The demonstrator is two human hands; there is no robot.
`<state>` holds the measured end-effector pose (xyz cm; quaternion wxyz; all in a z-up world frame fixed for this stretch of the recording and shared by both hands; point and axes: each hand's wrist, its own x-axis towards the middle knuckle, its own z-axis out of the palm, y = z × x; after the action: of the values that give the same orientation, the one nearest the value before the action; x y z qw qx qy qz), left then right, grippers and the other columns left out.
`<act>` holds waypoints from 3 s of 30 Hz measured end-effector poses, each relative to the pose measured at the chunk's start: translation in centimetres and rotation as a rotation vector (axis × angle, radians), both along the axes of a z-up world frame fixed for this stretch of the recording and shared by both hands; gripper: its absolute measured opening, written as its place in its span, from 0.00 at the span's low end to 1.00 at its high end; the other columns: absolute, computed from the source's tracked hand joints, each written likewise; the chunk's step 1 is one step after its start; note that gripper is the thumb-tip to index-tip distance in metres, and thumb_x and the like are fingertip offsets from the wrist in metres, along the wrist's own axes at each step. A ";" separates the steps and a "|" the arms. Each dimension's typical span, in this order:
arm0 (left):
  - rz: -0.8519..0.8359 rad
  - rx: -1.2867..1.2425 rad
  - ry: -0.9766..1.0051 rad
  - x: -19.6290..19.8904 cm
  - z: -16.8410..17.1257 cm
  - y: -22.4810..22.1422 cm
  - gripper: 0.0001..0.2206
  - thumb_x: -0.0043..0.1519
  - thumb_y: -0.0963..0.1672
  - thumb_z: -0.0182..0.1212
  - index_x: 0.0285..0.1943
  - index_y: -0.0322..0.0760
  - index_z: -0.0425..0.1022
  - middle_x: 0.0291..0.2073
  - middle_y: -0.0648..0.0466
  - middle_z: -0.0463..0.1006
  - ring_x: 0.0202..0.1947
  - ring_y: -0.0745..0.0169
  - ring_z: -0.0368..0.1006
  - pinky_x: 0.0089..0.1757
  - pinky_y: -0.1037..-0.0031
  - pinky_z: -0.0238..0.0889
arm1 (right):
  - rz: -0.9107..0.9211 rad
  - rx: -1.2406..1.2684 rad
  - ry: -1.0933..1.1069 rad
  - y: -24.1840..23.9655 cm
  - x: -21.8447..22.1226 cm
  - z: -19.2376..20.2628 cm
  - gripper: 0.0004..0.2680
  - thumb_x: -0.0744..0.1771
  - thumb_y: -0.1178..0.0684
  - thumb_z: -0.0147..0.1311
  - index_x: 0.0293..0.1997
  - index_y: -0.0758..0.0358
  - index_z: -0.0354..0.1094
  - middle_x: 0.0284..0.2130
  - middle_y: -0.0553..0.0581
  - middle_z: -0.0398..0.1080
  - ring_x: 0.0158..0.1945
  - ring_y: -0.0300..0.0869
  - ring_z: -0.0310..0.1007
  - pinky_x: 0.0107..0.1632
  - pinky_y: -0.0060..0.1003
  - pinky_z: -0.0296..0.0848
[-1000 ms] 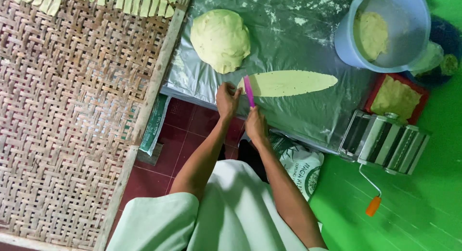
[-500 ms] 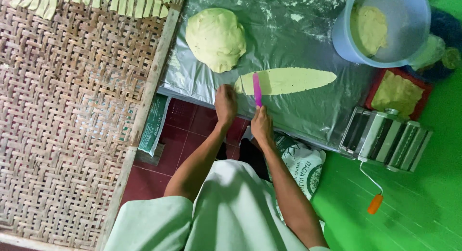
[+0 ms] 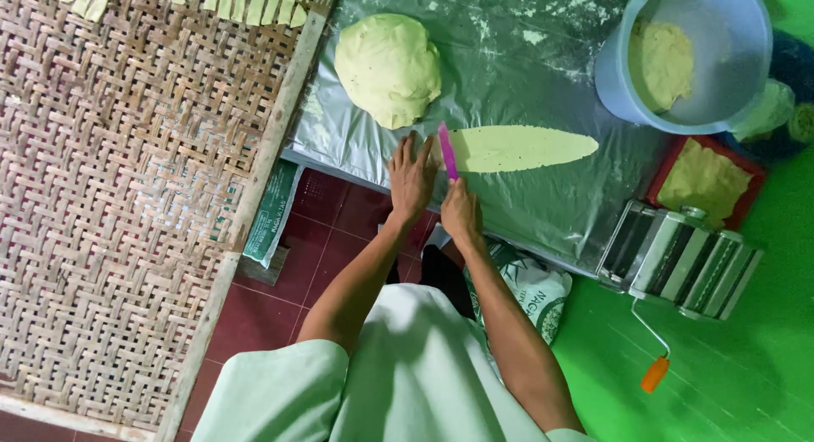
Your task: Kneading and flattening dough by hand on a work surface
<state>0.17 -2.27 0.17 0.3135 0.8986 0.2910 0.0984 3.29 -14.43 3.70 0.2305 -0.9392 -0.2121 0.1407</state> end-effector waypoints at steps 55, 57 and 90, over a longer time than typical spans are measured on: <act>0.000 0.223 0.013 0.4 -1.2 -0.5 0.27 0.64 0.56 0.60 0.73 0.61 0.64 0.73 0.42 0.57 0.72 0.43 0.55 0.56 0.49 0.58 | -0.056 -0.248 0.109 -1.0 -0.5 -2.8 0.11 0.73 0.48 0.35 0.46 0.60 0.66 0.27 0.69 0.77 0.34 0.62 0.81 0.31 0.56 0.79; 0.015 0.208 0.001 0.3 -1.4 -0.6 0.26 0.65 0.56 0.60 0.74 0.62 0.64 0.73 0.43 0.57 0.72 0.43 0.55 0.56 0.50 0.57 | -0.045 -0.221 0.083 -0.6 -0.3 -2.5 0.11 0.73 0.50 0.36 0.46 0.62 0.66 0.27 0.70 0.77 0.33 0.63 0.81 0.30 0.55 0.79; -0.065 -0.126 0.106 -0.2 -0.7 1.5 0.32 0.63 0.51 0.64 0.77 0.54 0.58 0.73 0.48 0.54 0.73 0.44 0.49 0.60 0.48 0.53 | -0.025 -0.183 0.069 -0.5 0.7 -4.5 0.10 0.73 0.49 0.36 0.45 0.62 0.64 0.26 0.71 0.75 0.33 0.64 0.80 0.27 0.57 0.77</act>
<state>-0.08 -0.73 -0.52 0.3564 0.8900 0.2835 0.0218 4.03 -14.89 -0.82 0.1525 -0.9536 -0.1784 0.1887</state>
